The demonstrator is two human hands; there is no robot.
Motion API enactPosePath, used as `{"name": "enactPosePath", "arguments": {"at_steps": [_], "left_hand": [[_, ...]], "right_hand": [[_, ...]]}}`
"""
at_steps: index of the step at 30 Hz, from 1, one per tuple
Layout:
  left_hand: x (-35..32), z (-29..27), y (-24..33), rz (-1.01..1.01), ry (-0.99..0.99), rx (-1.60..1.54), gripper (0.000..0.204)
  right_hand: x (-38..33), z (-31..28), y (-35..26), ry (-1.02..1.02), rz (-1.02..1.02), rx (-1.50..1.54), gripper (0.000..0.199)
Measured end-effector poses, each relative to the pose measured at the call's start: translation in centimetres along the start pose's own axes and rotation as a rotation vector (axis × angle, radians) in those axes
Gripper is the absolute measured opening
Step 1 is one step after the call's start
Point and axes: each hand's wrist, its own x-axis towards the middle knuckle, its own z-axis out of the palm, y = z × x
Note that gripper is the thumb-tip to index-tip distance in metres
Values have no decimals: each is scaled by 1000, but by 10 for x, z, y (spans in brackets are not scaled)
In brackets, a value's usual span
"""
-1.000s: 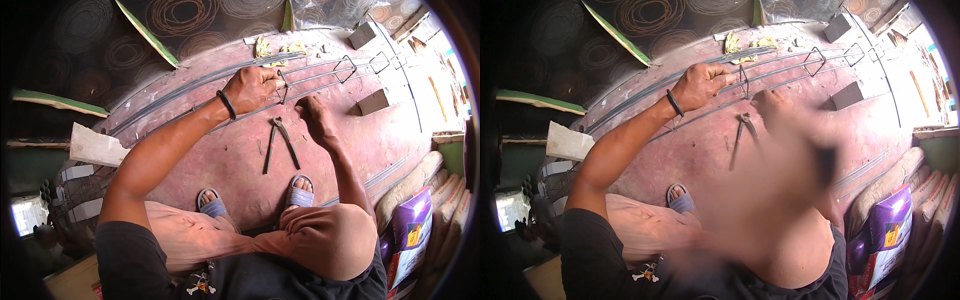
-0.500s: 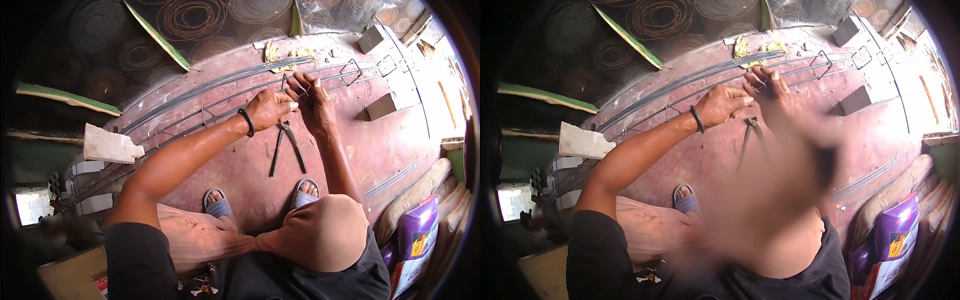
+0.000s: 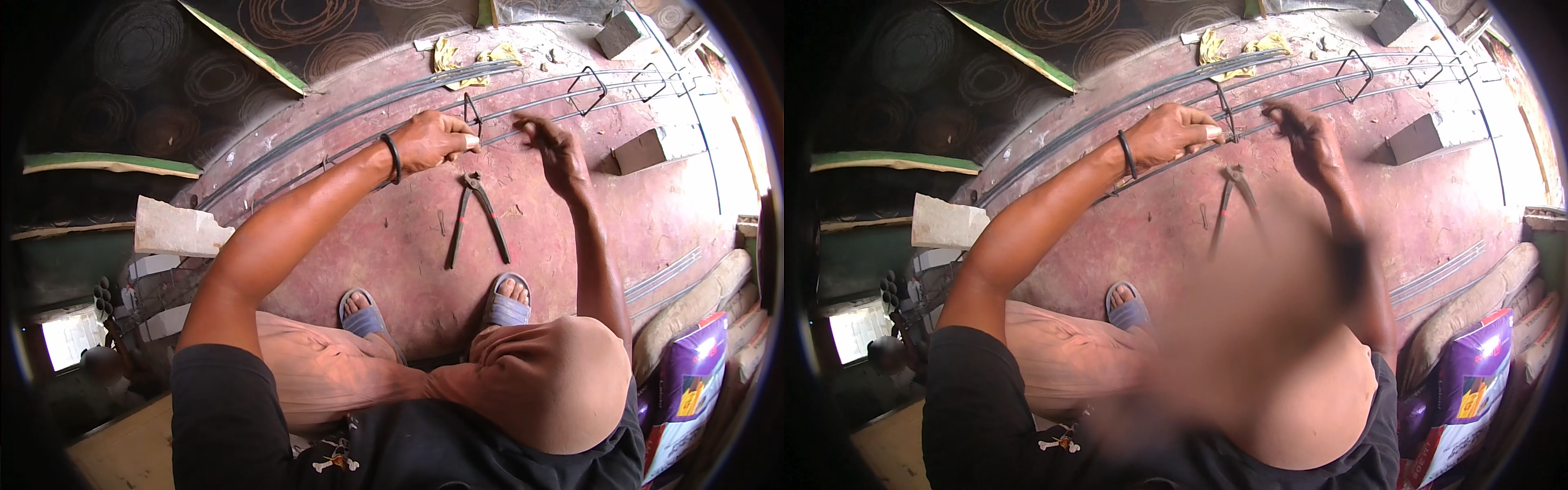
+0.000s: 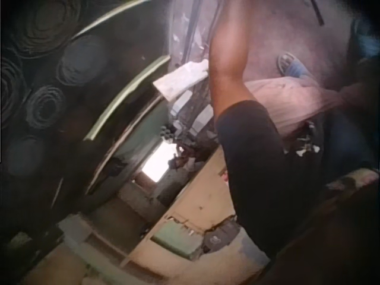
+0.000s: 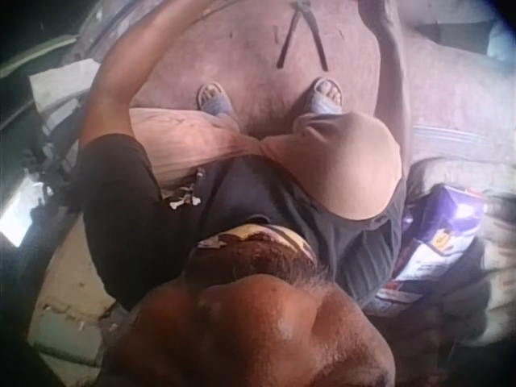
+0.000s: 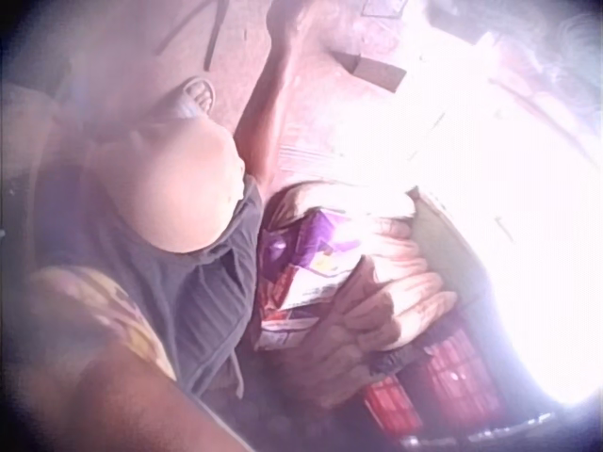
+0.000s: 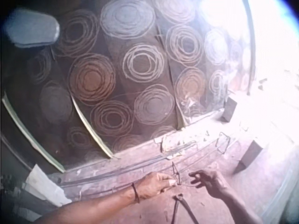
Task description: The person uses thin metal wire and pliers to bind parallel rebar rods together by hand while sitting on the floor.
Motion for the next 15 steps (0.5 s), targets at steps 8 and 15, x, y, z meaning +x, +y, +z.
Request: {"name": "enactPosePath", "arguments": {"at_steps": [8,15], "left_hand": [[9,-24,1,-25,-157,6,34],[-9,-17,1,-1,-172,-167,36]], "right_hand": [[-33,16,43,-133,128,345,45],[-12,-11,19,90,372,875,37]]}}
